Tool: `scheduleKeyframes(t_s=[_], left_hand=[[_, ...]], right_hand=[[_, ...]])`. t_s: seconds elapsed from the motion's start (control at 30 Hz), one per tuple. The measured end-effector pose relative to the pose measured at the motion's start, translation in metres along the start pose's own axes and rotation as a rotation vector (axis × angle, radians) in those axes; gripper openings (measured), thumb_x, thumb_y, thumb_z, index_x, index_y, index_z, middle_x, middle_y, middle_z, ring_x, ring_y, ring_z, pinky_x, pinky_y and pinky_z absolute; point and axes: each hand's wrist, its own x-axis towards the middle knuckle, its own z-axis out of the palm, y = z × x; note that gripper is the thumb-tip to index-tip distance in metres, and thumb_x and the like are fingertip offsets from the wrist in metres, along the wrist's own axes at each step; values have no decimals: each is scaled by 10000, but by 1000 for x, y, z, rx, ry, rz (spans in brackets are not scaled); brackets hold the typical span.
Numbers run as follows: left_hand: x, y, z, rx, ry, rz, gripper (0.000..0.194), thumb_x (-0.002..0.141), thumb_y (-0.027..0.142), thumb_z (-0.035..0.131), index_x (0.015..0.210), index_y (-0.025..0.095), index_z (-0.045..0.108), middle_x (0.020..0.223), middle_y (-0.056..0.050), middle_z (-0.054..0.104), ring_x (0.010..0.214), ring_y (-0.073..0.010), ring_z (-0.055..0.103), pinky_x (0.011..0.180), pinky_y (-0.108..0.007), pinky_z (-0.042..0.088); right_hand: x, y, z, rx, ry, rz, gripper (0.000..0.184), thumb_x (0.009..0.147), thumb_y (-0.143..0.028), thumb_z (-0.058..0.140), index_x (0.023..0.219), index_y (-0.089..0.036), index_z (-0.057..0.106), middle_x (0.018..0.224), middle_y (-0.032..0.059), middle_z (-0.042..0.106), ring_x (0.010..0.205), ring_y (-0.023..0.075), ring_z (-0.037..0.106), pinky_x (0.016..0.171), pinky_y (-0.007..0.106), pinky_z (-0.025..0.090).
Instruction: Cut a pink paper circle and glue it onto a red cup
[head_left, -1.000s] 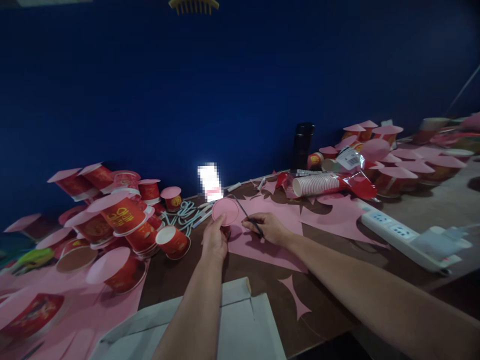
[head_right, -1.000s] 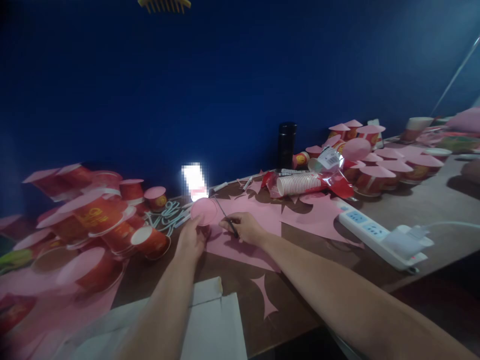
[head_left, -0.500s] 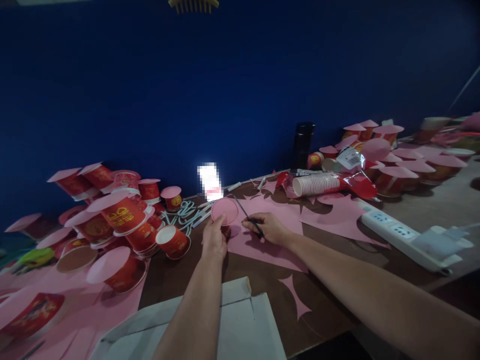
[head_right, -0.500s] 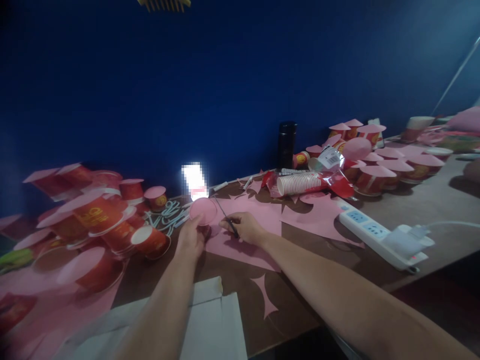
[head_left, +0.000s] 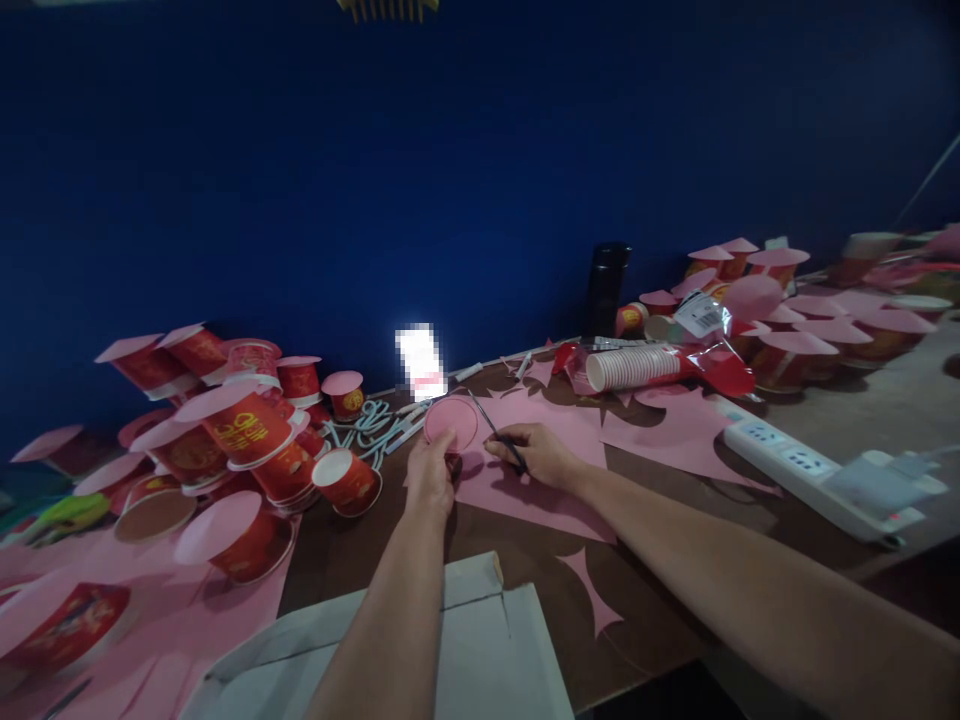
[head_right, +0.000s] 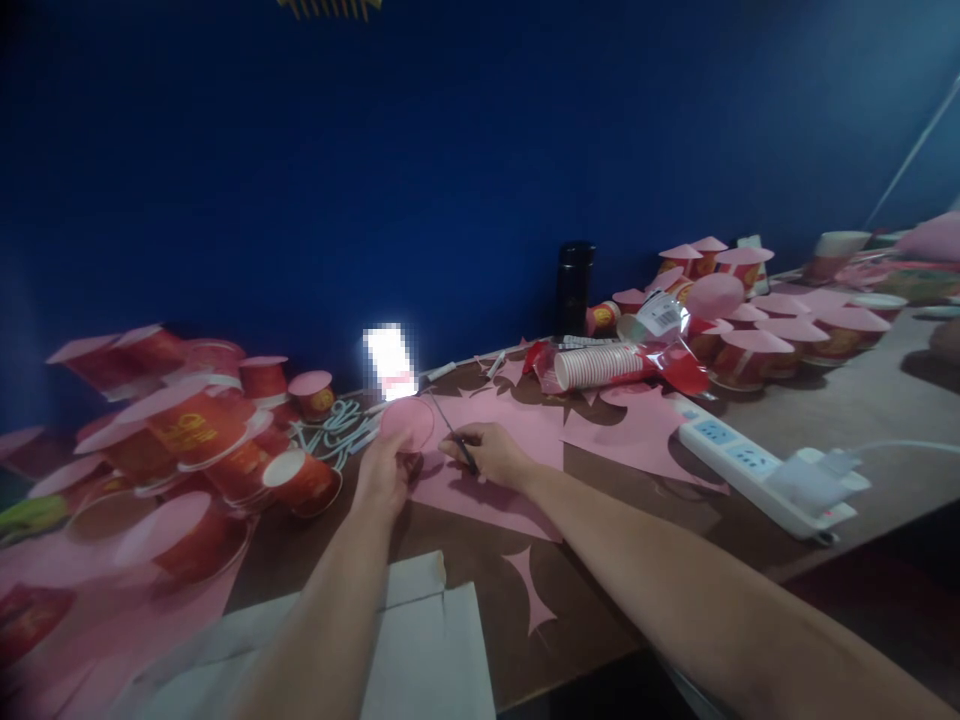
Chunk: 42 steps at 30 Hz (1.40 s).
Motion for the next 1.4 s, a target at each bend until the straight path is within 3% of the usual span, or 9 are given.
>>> scheduleKeyframes(t_s=[0.43, 0.83, 1.4], left_hand=[[-2, 1, 0, 7, -19, 1, 318, 528, 257, 741, 777, 150, 574, 627, 26, 581, 449, -66, 497, 421, -182, 375], [-1, 0, -1, 57, -7, -53, 337, 518, 287, 738, 763, 157, 546, 569, 44, 552, 421, -75, 494, 396, -184, 322], [2, 1, -3, 115, -40, -75, 347, 502, 293, 729, 759, 146, 549, 578, 24, 577, 442, -94, 510, 433, -213, 361]], right_hand=[[-1, -1, 1, 75, -23, -21, 398, 698, -508, 678, 848, -139, 674, 624, -8, 576, 525, 68, 491, 470, 169, 400], [-4, -5, 0, 60, -64, 6, 419, 713, -530, 655, 848, -134, 655, 552, -30, 535, 444, 59, 472, 412, 166, 396], [-4, -5, -1, 10, -67, 12, 418, 704, -556, 655, 798, -150, 638, 547, -46, 497, 386, 52, 438, 348, 177, 368]])
